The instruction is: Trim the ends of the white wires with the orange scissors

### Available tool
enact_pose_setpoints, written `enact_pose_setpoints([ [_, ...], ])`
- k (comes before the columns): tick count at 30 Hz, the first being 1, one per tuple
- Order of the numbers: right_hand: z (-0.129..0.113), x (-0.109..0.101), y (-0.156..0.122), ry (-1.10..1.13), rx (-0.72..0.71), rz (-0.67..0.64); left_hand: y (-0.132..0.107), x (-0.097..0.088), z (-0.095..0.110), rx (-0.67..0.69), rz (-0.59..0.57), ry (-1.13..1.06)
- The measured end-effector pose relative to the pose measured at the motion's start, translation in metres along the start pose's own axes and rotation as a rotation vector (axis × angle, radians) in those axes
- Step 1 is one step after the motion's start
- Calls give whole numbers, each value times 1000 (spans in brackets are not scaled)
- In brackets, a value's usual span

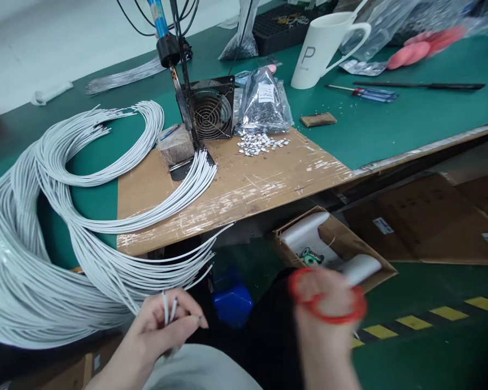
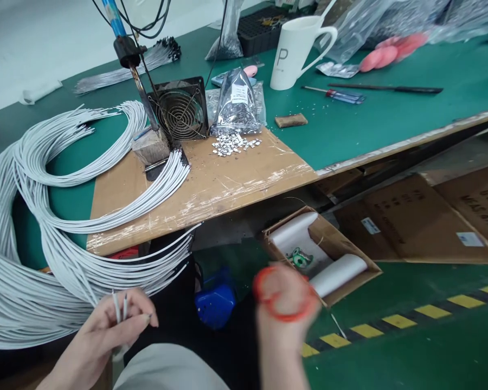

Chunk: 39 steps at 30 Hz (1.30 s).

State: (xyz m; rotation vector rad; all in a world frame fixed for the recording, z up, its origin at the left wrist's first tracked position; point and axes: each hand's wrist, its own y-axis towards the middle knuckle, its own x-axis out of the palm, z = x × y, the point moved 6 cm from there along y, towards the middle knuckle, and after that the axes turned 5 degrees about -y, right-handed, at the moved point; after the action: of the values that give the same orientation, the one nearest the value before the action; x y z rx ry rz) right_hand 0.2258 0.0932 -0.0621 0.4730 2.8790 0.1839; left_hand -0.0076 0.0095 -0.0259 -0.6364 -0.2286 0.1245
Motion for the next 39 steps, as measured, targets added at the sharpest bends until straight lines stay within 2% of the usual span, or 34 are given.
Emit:
enact_pose_setpoints([
  [2,13,-26,20,55,58,158,1,-7,-4,-44,46,-34],
  [4,24,-32,20,67,113,177,4,-4,-2,-71,33,-36],
  [8,32,-8,-13,24,202,-1,12,12,11,-52,-24,-108],
  [12,19,9,-33,-61,174,-184,15,15,14,-43,-66,-164],
  [15,5,11,-37,-124,108,-279,16,13,12,-25,-94,-185],
  [21,-25,17,-47,-204,-274,-409,19,14,12,-38,-111,-223],
  [24,-34,25,-53,-212,-386,-466,18,16,15,-39,-86,-235],
  [29,-44,33,-55,-227,-428,-506,16,19,19,-45,-71,-241],
  [35,-44,38,-57,-205,-426,-516,15,19,17,-63,-98,-250],
  [39,-45,38,-58,-199,-456,-507,13,18,18,-76,-68,-251],
])
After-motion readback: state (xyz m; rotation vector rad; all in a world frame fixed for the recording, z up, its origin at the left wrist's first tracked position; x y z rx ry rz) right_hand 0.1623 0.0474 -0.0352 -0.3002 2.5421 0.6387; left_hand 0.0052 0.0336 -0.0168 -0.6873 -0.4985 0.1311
